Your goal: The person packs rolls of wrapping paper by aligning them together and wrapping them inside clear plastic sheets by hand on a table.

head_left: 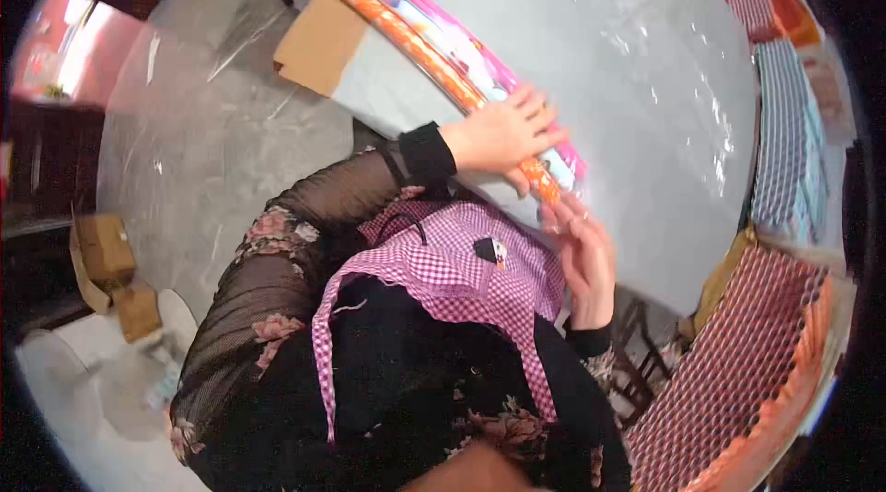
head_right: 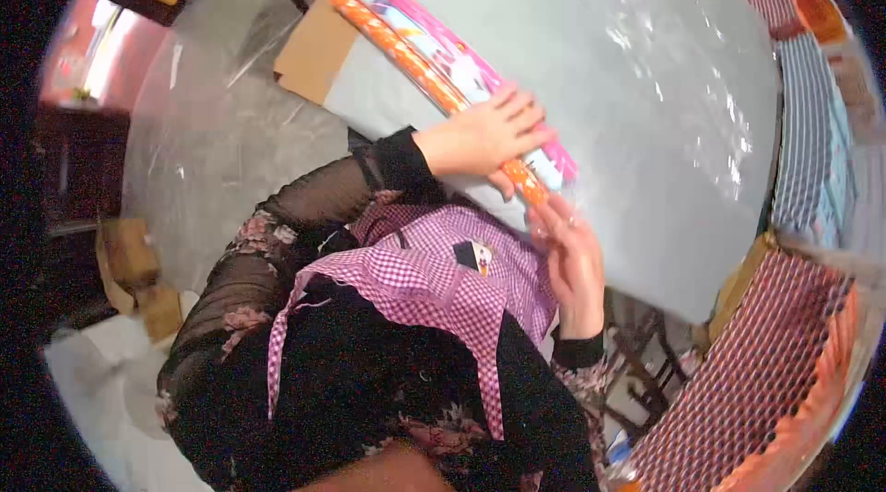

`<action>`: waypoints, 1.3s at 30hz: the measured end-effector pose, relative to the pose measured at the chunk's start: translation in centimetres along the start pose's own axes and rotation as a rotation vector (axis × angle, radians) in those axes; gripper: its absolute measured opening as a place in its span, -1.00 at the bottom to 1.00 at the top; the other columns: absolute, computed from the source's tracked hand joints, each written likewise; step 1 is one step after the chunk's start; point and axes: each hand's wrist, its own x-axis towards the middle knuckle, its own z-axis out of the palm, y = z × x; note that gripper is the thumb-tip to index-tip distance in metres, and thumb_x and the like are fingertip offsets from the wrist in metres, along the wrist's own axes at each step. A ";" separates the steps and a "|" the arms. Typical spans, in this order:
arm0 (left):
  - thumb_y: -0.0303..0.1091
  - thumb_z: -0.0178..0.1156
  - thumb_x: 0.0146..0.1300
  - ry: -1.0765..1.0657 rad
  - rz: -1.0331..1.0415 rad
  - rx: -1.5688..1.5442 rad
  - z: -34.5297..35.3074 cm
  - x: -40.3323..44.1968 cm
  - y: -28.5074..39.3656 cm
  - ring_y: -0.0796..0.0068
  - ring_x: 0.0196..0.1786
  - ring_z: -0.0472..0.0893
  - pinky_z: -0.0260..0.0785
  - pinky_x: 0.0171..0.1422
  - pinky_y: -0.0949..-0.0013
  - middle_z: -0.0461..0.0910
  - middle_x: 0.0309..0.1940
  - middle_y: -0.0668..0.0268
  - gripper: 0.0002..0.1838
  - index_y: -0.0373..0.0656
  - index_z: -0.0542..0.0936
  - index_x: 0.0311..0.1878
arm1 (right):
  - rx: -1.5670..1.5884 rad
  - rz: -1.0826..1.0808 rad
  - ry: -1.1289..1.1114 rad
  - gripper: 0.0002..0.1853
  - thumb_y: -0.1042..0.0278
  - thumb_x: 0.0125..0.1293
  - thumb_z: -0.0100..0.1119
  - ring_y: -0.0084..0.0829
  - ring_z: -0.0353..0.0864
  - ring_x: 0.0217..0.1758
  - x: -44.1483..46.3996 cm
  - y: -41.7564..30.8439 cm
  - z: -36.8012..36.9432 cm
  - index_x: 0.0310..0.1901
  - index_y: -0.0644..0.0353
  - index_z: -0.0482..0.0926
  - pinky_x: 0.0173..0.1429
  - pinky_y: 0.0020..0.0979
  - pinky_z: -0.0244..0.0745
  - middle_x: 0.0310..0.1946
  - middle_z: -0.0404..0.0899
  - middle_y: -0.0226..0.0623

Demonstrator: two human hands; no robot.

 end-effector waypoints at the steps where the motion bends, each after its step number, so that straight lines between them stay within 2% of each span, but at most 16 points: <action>1: 0.38 0.31 -0.22 -0.034 0.008 -0.028 -0.3 0.0 -0.2 -0.01 0.31 0.35 0.10 0.45 -0.05 0.43 0.19 0.07 0.08 -0.19 0.38 0.32 | 0.031 0.005 -0.014 -0.35 0.43 0.31 0.08 -0.09 0.54 0.22 0.3 0.1 -0.2 0.37 0.57 0.16 0.27 -0.27 0.44 0.23 0.45 0.14; 6: 0.38 0.34 -0.25 0.006 0.000 -0.031 0.1 -0.8 -0.4 0.01 0.29 0.36 0.11 0.46 -0.03 0.44 0.14 0.09 0.06 -0.18 0.42 0.28 | 0.026 -0.010 -0.070 -0.38 0.45 0.32 0.05 -0.08 0.54 0.22 1.0 1.0 -0.6 0.35 0.58 0.17 0.26 -0.25 0.45 0.20 0.47 0.14; 8: 0.37 0.35 -0.27 0.090 0.033 -0.044 0.3 -1.0 -0.4 0.01 0.28 0.36 0.11 0.46 -0.03 0.43 0.14 0.09 0.05 -0.18 0.44 0.25 | 0.009 -0.019 -0.111 -0.39 0.43 0.34 0.04 -0.08 0.55 0.21 1.3 1.3 -1.2 0.35 0.56 0.17 0.26 -0.26 0.45 0.19 0.48 0.13; 11: 0.38 0.35 -0.26 0.035 0.015 -0.033 0.0 -0.9 -0.2 -0.01 0.30 0.35 0.09 0.47 -0.06 0.42 0.15 0.07 0.05 -0.19 0.43 0.26 | -0.039 -0.046 -0.086 -0.44 0.40 0.36 0.02 -0.11 0.59 0.16 1.5 1.6 -1.2 0.32 0.54 0.23 0.19 -0.28 0.49 0.16 0.51 0.11; 13: 0.38 0.34 -0.24 -0.009 0.010 -0.084 -0.1 -0.5 -0.1 -0.04 0.34 0.33 0.05 0.49 -0.08 0.41 0.20 0.03 0.07 -0.17 0.39 0.30 | -0.045 -0.074 -0.031 -0.47 0.40 0.38 0.00 -0.13 0.61 0.14 1.1 1.8 -1.7 0.31 0.53 0.26 0.16 -0.29 0.50 0.14 0.53 0.10; 15: 0.39 0.34 -0.21 0.035 0.024 -0.085 0.6 -0.3 -0.3 -0.04 0.33 0.34 0.06 0.48 -0.10 0.43 0.17 0.03 0.05 -0.17 0.41 0.29 | -0.217 -0.140 0.082 -0.56 0.43 0.41 -0.05 -0.21 0.66 0.04 0.7 1.3 -1.0 0.24 0.53 0.36 0.12 -0.32 0.51 0.03 0.61 0.06; 17: 0.39 0.34 -0.18 0.076 0.050 -0.089 1.4 -0.3 -0.4 -0.05 0.31 0.35 0.07 0.47 -0.11 0.46 0.14 0.03 0.03 -0.17 0.43 0.28 | -0.190 -0.167 0.129 -0.60 0.43 0.43 -0.06 -0.25 0.67 -0.01 0.3 0.6 -2.0 0.20 0.53 0.41 0.11 -0.32 0.51 -0.03 0.64 0.04; 22: 0.44 0.27 -0.12 0.037 -0.022 -0.025 1.4 0.1 0.0 -0.08 0.40 0.27 0.02 0.50 -0.15 0.40 0.26 -0.02 0.07 -0.12 0.36 0.37 | -0.166 -0.218 0.268 -0.67 0.42 0.45 -0.06 -0.30 0.70 -0.12 0.1 0.7 -5.3 0.07 0.51 0.51 0.08 -0.34 0.53 -0.15 0.68 -0.01; 25: 0.46 0.25 -0.12 0.013 -0.038 -0.050 1.1 0.2 0.3 -0.08 0.41 0.26 -0.01 0.52 -0.15 0.37 0.29 -0.01 0.09 -0.12 0.33 0.39 | -0.157 -0.288 0.286 -0.70 0.39 0.47 -0.03 -0.33 0.71 -0.18 0.1 0.8 -5.3 0.02 0.49 0.54 -0.01 -0.38 0.54 -0.23 0.70 -0.08; 32: 0.49 0.22 -0.14 -0.005 -0.088 -0.003 1.4 0.3 0.5 -0.09 0.45 0.23 -0.04 0.52 -0.19 0.32 0.36 0.02 0.15 -0.15 0.26 0.43 | -0.172 -0.289 0.285 -0.70 0.39 0.48 -0.03 -0.36 0.68 -0.30 -0.2 -0.1 -6.3 0.03 0.48 0.55 -0.11 -0.41 0.53 -0.25 0.70 -0.04; 34: 0.46 0.24 -0.13 0.050 -0.084 0.006 1.3 0.5 0.5 -0.09 0.40 0.28 0.00 0.50 -0.18 0.38 0.29 -0.01 0.11 -0.18 0.32 0.38 | -0.195 -0.307 0.292 -0.72 0.41 0.47 -0.02 -0.39 0.68 -0.31 0.0 0.1 -8.6 0.03 0.45 0.55 -0.13 -0.46 0.52 -0.28 0.71 -0.04; 39: 0.44 0.26 -0.13 0.047 -0.092 -0.005 1.9 0.4 0.4 -0.06 0.43 0.24 -0.04 0.51 -0.20 0.34 0.34 0.01 0.09 -0.14 0.33 0.39 | -0.090 -0.389 0.306 -0.76 0.48 0.45 -0.01 -0.44 0.66 -0.31 -1.3 -0.2 -10.8 0.03 0.40 0.55 -0.17 -0.49 0.54 -0.19 0.69 -0.01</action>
